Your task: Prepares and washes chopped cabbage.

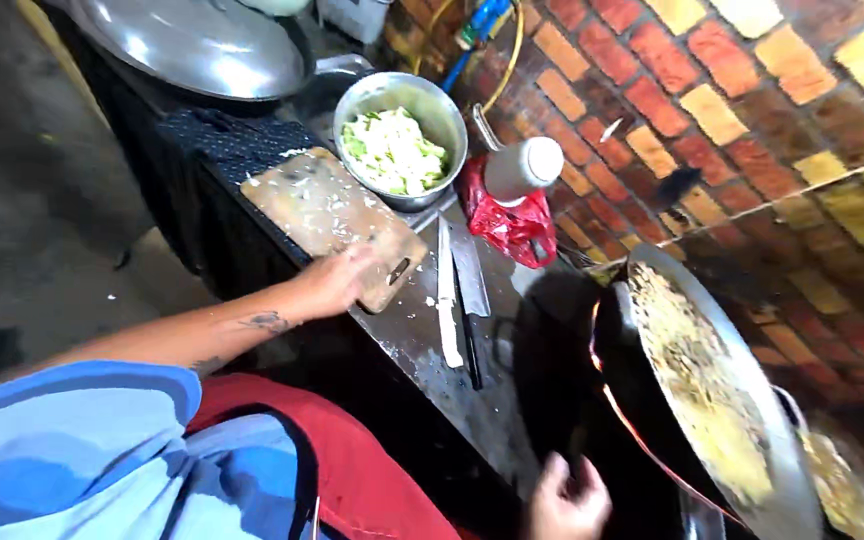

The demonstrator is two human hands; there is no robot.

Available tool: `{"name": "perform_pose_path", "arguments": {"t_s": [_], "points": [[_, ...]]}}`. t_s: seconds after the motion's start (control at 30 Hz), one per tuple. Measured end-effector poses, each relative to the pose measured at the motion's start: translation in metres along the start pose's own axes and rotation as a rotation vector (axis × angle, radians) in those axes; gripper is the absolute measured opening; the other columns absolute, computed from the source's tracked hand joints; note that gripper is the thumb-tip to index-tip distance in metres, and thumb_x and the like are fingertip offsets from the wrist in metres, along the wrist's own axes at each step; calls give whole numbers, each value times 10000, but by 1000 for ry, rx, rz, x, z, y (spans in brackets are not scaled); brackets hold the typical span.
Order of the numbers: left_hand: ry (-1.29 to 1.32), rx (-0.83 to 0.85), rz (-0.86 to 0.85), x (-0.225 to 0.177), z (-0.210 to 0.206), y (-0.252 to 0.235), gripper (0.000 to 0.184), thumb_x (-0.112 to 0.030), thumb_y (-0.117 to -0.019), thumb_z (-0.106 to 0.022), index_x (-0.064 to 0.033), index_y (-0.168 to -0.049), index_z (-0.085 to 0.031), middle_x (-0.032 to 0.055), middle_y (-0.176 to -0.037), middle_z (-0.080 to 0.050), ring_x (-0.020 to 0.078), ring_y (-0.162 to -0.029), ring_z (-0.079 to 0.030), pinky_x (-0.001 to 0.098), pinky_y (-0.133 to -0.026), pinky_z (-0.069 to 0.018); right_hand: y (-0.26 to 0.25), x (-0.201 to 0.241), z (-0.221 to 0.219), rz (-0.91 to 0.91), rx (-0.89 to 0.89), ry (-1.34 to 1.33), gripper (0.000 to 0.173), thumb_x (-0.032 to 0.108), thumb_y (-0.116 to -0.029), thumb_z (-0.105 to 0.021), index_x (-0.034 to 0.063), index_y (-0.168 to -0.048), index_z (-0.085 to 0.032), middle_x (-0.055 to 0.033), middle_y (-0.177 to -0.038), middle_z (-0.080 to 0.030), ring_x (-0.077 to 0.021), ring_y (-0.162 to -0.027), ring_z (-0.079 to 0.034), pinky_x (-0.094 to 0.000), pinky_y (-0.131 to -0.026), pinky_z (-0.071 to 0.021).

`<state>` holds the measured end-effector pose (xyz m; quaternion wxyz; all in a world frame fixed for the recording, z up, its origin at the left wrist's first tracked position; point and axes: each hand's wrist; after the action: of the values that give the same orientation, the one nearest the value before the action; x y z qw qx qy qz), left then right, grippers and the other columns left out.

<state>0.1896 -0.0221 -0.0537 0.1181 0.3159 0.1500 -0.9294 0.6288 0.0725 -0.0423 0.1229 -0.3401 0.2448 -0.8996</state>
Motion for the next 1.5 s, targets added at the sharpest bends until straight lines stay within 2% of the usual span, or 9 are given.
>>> {"name": "perform_pose_path", "arguments": {"t_s": [0.17,0.4,0.63,0.77,0.93,1.13,1.23,1.33,1.5], "points": [[-171,-254,399,80,66,9,536,99,-907,-594,8,-1434,-549,311,-1459,-500,525,-1339,-489,676,-1077,-422,-12,93,-147,479,434,-202,337,92,-922,-612,-72,-1205,-695,-307,-1320,-606,-434,-1236,-601,-517,-1041,-511],[-221,-129,363,155,102,-11,460,18,-991,-564,-133,-1420,-632,274,-1399,-575,495,-1329,-510,631,-1108,-410,-49,171,-231,294,800,411,517,-24,-967,-509,105,-1462,-584,-254,-1556,-445,-471,-1433,-413,-580,-1120,-426],[-76,-50,295,183,133,-36,196,7,-1009,-565,31,-1088,-743,246,-1106,-680,408,-1090,-664,560,-990,-516,-60,189,-237,38,644,308,189,-1,-903,-664,-38,-1065,-753,-252,-1113,-699,-401,-1088,-671,-578,-965,-527],[53,-43,85,175,130,-64,195,-15,-1007,-583,31,-1114,-739,225,-1145,-700,372,-1110,-677,528,-1016,-523,-73,224,-260,-103,605,-311,176,-20,-870,-707,-84,-1034,-701,-153,-951,-726,-165,-844,-700,-348,-808,-598],[16,307,-81,162,110,-97,278,-100,-1037,-551,-156,-1221,-751,54,-1274,-711,265,-1177,-675,553,-983,-534,-82,285,-329,124,633,-201,322,125,-1003,-550,-66,-1220,-691,-272,-1328,-624,-341,-1280,-586,-430,-1077,-479],[21,67,59,195,141,-119,313,92,-945,-571,16,-1222,-696,220,-1253,-663,391,-1218,-619,523,-1081,-474,-48,355,-398,169,734,-98,657,367,-1006,-595,-24,-1513,-450,-315,-1597,-314,-469,-1473,-339,-558,-1197,-338],[-119,173,85,217,142,-132,443,112,-908,-618,0,-1335,-644,213,-1335,-636,419,-1304,-554,534,-1123,-431,-23,371,-410,392,757,-74,617,416,-983,-608,47,-1474,-545,-303,-1552,-403,-484,-1460,-358,-602,-1178,-350],[-229,283,57,221,138,-140,511,99,-933,-601,0,-1434,-570,221,-1384,-604,452,-1344,-501,534,-1099,-455,-8,369,-399,614,763,-30,384,197,-998,-571,113,-1354,-686,-233,-1469,-548,-458,-1399,-466,-559,-1126,-438],[-278,382,47,215,147,-144,353,64,-969,-588,28,-1316,-643,220,-1279,-635,432,-1299,-536,517,-1066,-480,-14,332,-365,823,719,-55,340,-42,-929,-568,62,-1185,-766,-175,-1290,-696,-364,-1236,-646,-437,-999,-570]]}}
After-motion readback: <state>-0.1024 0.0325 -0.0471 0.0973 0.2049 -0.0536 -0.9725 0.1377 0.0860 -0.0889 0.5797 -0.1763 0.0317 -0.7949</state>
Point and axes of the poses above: each hand's wrist, its own y-axis away from the middle knuckle, its own z-axis out of the back of the hand, x = y × z
